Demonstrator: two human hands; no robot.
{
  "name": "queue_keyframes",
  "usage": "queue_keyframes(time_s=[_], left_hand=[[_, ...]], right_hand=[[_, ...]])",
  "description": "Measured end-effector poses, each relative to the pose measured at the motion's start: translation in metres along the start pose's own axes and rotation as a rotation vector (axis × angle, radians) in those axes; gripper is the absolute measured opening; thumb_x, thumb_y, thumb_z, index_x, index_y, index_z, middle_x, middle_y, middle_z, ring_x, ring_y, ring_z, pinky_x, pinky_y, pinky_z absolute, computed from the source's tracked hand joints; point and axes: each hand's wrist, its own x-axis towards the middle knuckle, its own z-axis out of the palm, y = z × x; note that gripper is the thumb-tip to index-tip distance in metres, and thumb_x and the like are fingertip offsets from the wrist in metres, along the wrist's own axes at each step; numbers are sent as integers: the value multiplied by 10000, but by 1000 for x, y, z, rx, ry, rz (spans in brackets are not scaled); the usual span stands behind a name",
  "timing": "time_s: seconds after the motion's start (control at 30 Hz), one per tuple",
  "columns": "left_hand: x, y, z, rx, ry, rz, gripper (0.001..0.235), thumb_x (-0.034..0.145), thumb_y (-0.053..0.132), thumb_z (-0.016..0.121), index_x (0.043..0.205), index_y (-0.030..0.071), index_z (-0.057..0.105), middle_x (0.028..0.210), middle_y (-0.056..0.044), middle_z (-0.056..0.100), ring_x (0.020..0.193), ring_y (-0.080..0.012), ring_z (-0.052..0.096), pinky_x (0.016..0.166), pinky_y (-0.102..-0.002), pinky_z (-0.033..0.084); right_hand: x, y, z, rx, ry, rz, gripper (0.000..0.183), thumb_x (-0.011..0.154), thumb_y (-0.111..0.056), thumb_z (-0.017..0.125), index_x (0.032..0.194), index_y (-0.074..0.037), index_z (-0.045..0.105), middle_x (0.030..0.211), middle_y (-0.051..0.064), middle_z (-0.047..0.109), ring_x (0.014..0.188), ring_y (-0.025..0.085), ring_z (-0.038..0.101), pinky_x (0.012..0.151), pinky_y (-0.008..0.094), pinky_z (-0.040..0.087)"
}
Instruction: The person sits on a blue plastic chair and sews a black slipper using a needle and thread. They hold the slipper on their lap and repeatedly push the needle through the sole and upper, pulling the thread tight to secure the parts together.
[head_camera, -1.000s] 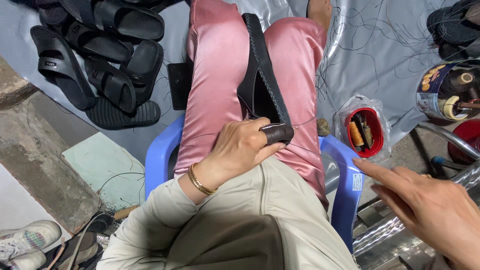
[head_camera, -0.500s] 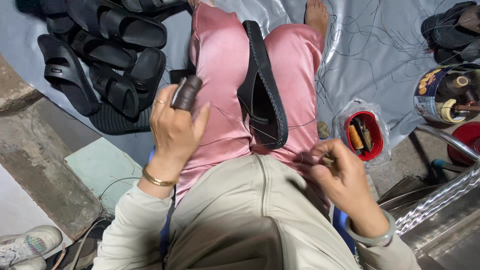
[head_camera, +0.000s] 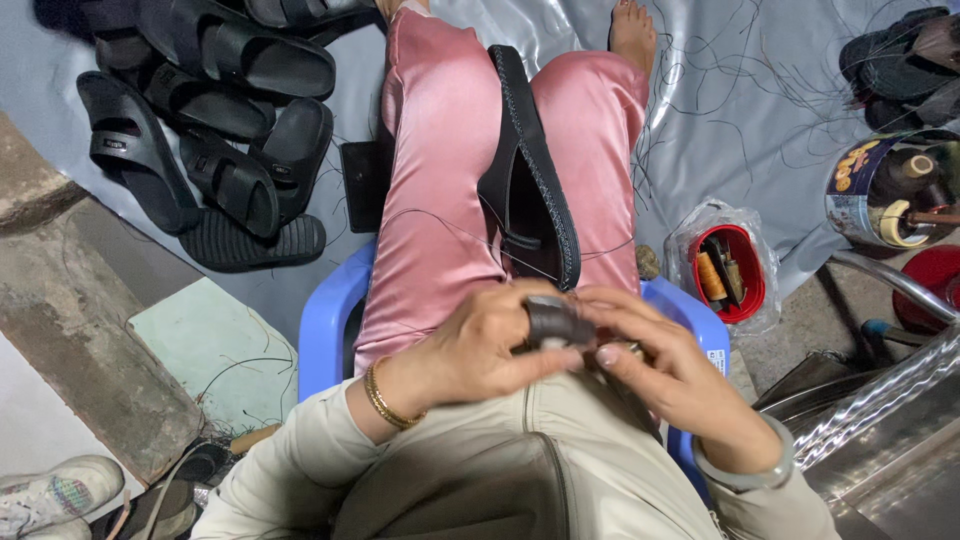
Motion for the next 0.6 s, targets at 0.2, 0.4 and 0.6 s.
queue_keyframes(time_s=[0.2,0.4,0.6], left_hand=[[-30,-17,-48,607,-61,-448,351,859,274,591,697,-38,580,614,-245,577,642,-452,593,527,-511,432],[-27,-10,-55,-489,-137,-439,178,857,164,596,877,14,690,514,-49,579,436,-117,529,446,-233,491],[11,-54,-73,314,629,-263,190,903,208,552,797,104,671,525,-29,567,446,-104,547,398,-214,418]], right_hand=[[-64,61,-138,-776,577,-147,330,931,160,549,1256,196,513,1283,356,448,1212,472,440,994,516,370],[-24,54,-95,-885,583,-123,171,918,84,639,1080,33,662,1248,254,573,1174,435,532,953,469,443],[20,32,-19,-519,238,-105,152,758,-174,688,889,-100,706,857,100,691,821,313,666,723,399,513]])
